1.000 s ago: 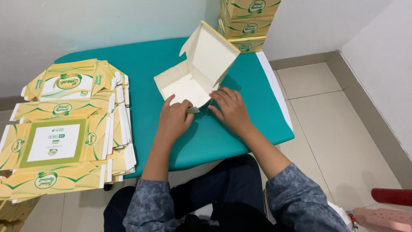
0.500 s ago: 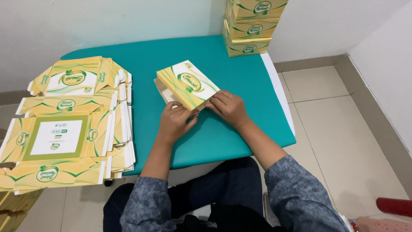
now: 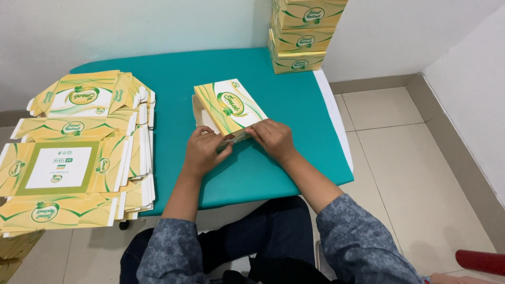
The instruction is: The person folds a flat cardboard sheet into a box by creasing the sides and tucking the flaps into slots. The person then closes the lid to complete the box assembly.
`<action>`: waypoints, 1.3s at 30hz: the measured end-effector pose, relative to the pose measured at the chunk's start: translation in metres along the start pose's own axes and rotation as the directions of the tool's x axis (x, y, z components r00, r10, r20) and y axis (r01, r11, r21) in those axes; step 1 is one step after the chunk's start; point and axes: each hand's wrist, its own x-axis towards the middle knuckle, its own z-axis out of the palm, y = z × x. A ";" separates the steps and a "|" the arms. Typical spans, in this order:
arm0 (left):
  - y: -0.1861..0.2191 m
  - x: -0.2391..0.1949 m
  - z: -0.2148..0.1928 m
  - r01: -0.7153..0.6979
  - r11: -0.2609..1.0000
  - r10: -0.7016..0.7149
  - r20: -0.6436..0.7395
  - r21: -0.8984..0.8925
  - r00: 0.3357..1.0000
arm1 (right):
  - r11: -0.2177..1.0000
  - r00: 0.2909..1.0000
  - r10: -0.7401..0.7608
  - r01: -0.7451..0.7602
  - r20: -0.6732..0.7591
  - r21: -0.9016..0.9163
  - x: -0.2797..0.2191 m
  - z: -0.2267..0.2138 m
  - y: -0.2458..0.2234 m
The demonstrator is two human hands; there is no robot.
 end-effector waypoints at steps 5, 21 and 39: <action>-0.008 -0.006 0.006 -0.015 1.000 0.015 -0.040 -0.002 0.999 | 0.999 0.997 -0.047 0.047 0.065 0.000 -0.020 0.026 0.013; -0.016 -0.017 0.026 -0.063 0.954 0.107 -0.133 0.293 0.985 | 0.994 0.990 -0.092 0.086 0.106 0.061 -0.027 0.024 0.015; -0.017 -0.016 0.037 -0.041 0.952 0.057 -0.043 0.302 0.997 | 0.997 0.989 -0.068 0.063 0.129 0.044 -0.034 0.024 0.022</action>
